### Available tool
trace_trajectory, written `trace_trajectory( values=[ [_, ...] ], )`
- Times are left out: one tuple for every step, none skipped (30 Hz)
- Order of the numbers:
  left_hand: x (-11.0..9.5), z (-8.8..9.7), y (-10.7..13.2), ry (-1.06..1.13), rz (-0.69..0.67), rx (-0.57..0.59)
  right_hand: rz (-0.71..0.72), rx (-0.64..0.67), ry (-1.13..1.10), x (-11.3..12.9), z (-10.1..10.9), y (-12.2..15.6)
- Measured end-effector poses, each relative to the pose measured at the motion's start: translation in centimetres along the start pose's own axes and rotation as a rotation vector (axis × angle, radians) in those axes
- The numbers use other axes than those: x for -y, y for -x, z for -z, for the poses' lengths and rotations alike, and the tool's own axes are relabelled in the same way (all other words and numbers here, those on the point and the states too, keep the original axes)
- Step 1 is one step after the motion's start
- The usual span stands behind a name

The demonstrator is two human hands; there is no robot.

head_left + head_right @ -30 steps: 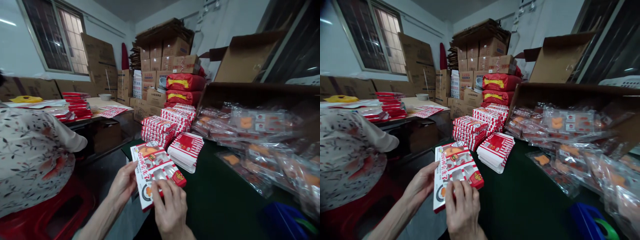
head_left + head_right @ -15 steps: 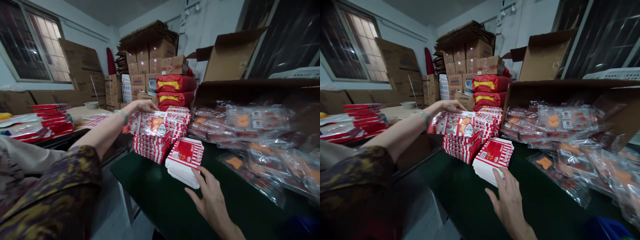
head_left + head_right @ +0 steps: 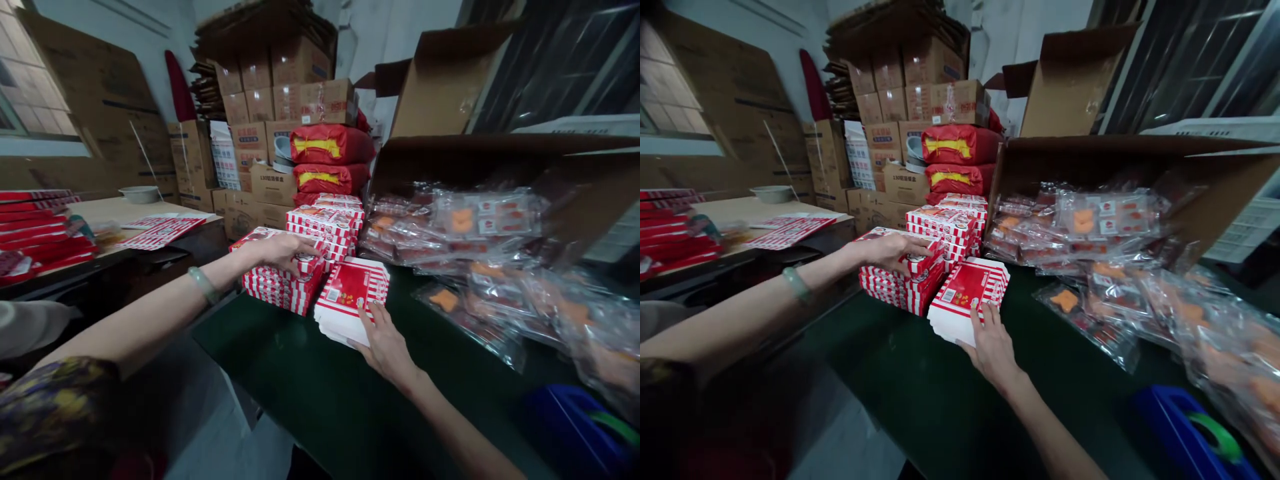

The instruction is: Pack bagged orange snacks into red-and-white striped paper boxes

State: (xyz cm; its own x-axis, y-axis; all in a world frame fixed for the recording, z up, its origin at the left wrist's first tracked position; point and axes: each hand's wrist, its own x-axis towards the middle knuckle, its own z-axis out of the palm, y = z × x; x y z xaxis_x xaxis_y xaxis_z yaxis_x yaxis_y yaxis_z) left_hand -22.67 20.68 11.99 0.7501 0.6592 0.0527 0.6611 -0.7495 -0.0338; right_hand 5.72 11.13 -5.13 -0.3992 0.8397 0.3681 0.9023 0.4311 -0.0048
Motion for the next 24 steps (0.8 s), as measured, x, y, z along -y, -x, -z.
trace_trajectory(
  values=[
    [0.3, 0.0, 0.0, 0.022, -0.017, 0.006, 0.005, -0.003, -0.006, -0.1, 0.1, 0.0],
    [0.6, 0.2, -0.2, 0.039, -0.022, 0.01, 0.007, -0.009, -0.015, -0.1, 0.3, 0.1],
    [0.7, 0.4, -0.5, 0.041, -0.004, 0.004, 0.005, -0.014, -0.028, -0.2, 0.5, 0.2],
    [0.6, 0.6, -0.8, 0.027, 0.032, -0.016, 0.001, -0.015, -0.044, -0.2, 0.8, 0.3],
    [0.1, 0.7, -1.0, 0.004, 0.076, -0.048, -0.006, -0.011, -0.061, -0.2, 1.1, 0.4],
    [-0.9, 0.6, -1.1, -0.024, 0.126, -0.093, -0.013, -0.005, -0.077, -0.2, 1.4, 0.6],
    [-2.3, 0.3, -1.0, -0.049, 0.176, -0.152, -0.017, 0.004, -0.089, -0.2, 1.7, 0.9],
    [-4.2, -0.4, -0.8, -0.067, 0.221, -0.212, -0.02, 0.012, -0.098, -0.1, 2.0, 1.2],
    [-6.3, -1.5, -0.4, -0.071, 0.241, -0.253, -0.023, 0.015, -0.104, -0.1, 2.3, 1.6],
    [-8.5, -2.9, 0.0, -0.05, 0.273, -0.322, -0.026, 0.015, -0.108, 0.0, 2.6, 2.0],
    [-10.7, -4.6, 0.4, -0.031, 0.308, -0.362, -0.029, 0.021, -0.109, -0.1, 2.9, 2.4],
    [-12.7, -6.4, 0.7, -0.019, 0.326, -0.335, -0.028, 0.042, -0.109, -0.2, 3.3, 2.7],
    [-14.3, -8.3, 0.9, -0.004, 0.327, -0.273, -0.022, 0.077, -0.109, -0.5, 3.7, 2.8],
    [-15.5, -10.2, 0.9, 0.028, 0.311, -0.188, -0.013, 0.121, -0.113, -0.9, 4.2, 2.6],
    [-16.2, -11.8, 0.9, 0.083, 0.285, -0.103, -0.004, 0.163, -0.117, -1.4, 4.6, 2.0],
    [-16.6, -13.1, 0.8, 0.133, 0.275, -0.057, -0.001, 0.193, -0.122, -2.0, 5.1, 1.1],
    [-16.6, -14.1, 0.6, 0.169, 0.262, -0.034, -0.007, 0.203, -0.123, -2.7, 5.4, -0.3],
    [-16.4, -14.9, 0.5, 0.194, 0.252, -0.034, -0.021, 0.196, -0.118, -3.4, 5.6, -1.9],
    [-16.2, -15.4, 0.4, 0.203, 0.244, -0.052, -0.042, 0.18, -0.102, -3.9, 5.6, -3.8],
    [-15.9, -15.7, 0.3, 0.2, 0.237, -0.076, -0.059, 0.171, -0.079, -4.3, 5.4, -5.7],
    [-15.7, -15.9, 0.3, 0.195, 0.232, -0.099, -0.071, 0.173, -0.053, -4.6, 5.0, -7.6],
    [-15.6, -16.1, 0.3, 0.191, 0.231, -0.119, -0.078, 0.188, -0.026, -4.8, 4.5, -9.4],
    [-15.6, -16.2, 0.3, 0.186, 0.232, -0.137, -0.08, 0.212, 0.002, -4.8, 3.9, -10.9],
    [-15.7, -16.4, 0.3, 0.181, 0.236, -0.155, -0.075, 0.245, 0.031, -4.8, 3.2, -12.2]
  ],
)
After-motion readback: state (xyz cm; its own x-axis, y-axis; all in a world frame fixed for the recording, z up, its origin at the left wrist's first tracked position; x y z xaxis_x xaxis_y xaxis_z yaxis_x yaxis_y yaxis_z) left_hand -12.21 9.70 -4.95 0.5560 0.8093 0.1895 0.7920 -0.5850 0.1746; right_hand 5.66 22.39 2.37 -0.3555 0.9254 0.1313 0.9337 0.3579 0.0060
